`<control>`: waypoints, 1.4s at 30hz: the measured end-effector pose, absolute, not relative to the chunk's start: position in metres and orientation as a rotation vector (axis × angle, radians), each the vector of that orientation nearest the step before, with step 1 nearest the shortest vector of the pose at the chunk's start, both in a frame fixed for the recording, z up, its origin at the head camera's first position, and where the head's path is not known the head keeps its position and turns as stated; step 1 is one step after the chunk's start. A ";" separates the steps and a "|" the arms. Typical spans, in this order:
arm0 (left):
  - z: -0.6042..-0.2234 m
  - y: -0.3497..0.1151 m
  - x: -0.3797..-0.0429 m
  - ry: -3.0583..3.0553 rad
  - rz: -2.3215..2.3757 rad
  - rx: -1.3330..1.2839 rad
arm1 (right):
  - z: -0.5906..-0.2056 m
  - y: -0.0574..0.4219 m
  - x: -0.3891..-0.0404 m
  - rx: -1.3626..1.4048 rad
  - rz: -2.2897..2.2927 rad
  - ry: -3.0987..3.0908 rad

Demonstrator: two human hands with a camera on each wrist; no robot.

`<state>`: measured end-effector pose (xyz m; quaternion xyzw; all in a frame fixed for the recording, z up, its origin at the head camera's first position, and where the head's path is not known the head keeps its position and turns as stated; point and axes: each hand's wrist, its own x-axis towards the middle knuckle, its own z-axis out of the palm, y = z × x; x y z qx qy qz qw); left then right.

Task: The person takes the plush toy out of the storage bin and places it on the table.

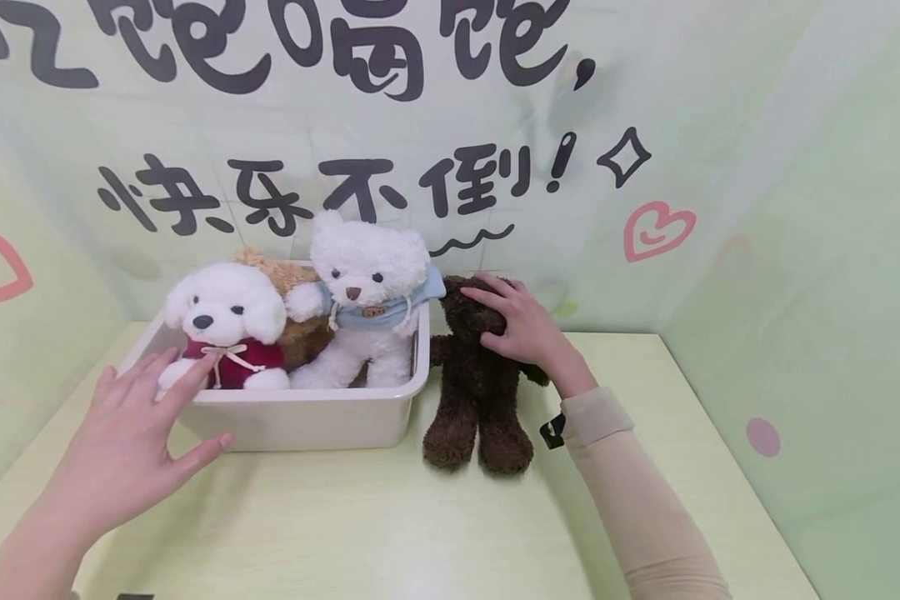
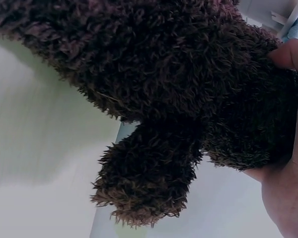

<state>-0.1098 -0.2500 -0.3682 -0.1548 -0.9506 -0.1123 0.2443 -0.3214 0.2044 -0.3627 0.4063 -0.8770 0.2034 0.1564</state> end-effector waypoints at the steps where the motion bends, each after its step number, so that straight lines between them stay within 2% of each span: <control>1: -0.368 -0.250 -0.110 -2.596 -0.307 -0.424 | -0.362 0.204 -0.321 1.159 0.578 -2.526; 13: -0.368 -0.250 -0.109 -2.610 -0.300 -0.417 | -0.361 0.204 -0.321 1.159 0.599 -2.637; 42: -0.368 -0.250 -0.109 -2.615 -0.294 -0.416 | -0.362 0.212 -0.311 1.097 0.739 -2.479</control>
